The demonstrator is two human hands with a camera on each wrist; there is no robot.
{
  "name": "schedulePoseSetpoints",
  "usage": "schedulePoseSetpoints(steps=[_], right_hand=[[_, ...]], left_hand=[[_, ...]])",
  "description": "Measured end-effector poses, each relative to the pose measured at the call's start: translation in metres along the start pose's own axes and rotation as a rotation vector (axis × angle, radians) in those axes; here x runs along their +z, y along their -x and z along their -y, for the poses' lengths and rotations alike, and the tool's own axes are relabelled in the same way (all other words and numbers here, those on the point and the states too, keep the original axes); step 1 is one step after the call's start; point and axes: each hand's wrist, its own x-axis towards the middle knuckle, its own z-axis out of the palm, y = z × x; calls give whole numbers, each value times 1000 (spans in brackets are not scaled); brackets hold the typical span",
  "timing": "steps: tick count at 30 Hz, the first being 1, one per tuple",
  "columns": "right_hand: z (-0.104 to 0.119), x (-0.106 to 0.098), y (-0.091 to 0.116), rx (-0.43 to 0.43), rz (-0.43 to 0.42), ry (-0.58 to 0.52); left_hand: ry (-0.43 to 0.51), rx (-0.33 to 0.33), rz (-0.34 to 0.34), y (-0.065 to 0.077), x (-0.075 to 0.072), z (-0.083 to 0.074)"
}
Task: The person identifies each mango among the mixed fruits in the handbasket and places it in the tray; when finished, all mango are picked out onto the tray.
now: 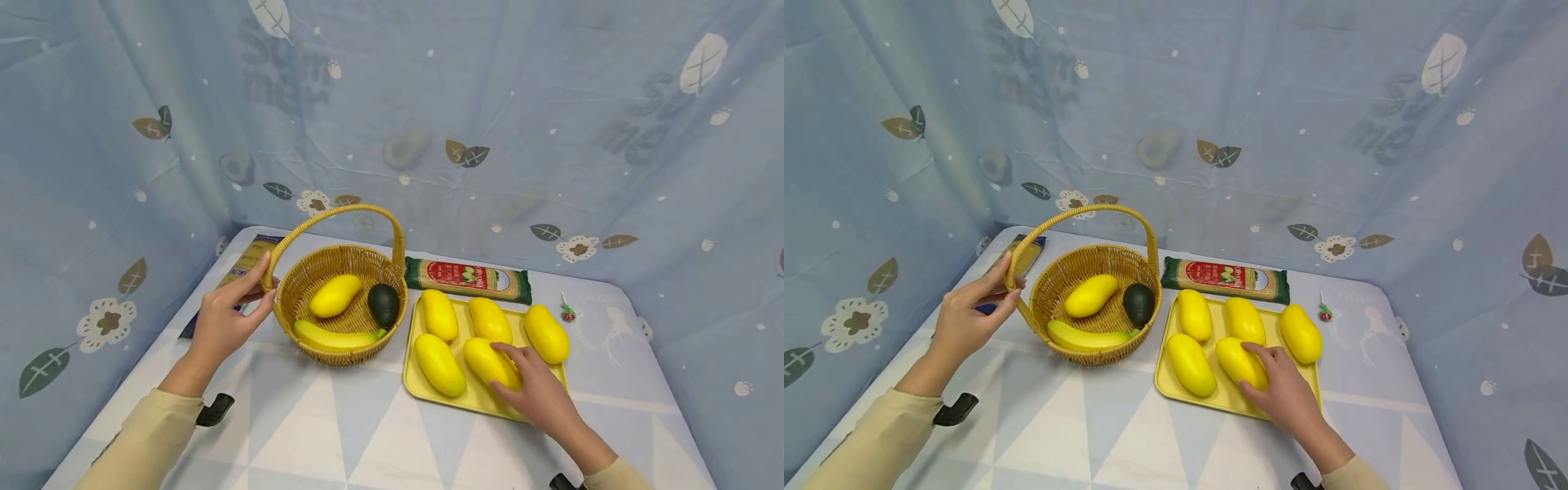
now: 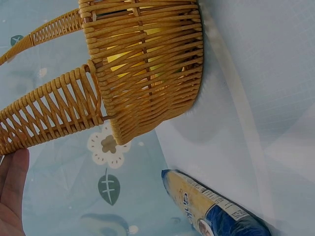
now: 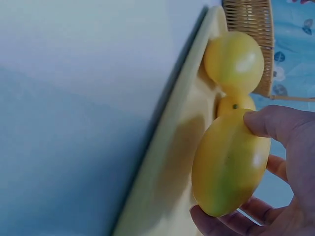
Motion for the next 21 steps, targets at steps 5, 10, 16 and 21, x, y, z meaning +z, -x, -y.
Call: schedulePoseSetpoints(steps=[5, 10, 16, 21], right_hand=[[-4, 7, 4, 21, 1, 2], [-5, 9, 7, 24, -18, -12], [-4, 5, 6, 3, -91, -36], [-3, 1, 4, -14, -113, -35]], left_hand=[[6, -3, -2, 1, 0, 0], [11, -13, 1, 0, -1, 0], [19, -6, -3, 0, 0, 0], [21, 0, -5, 1, 1, 0]])
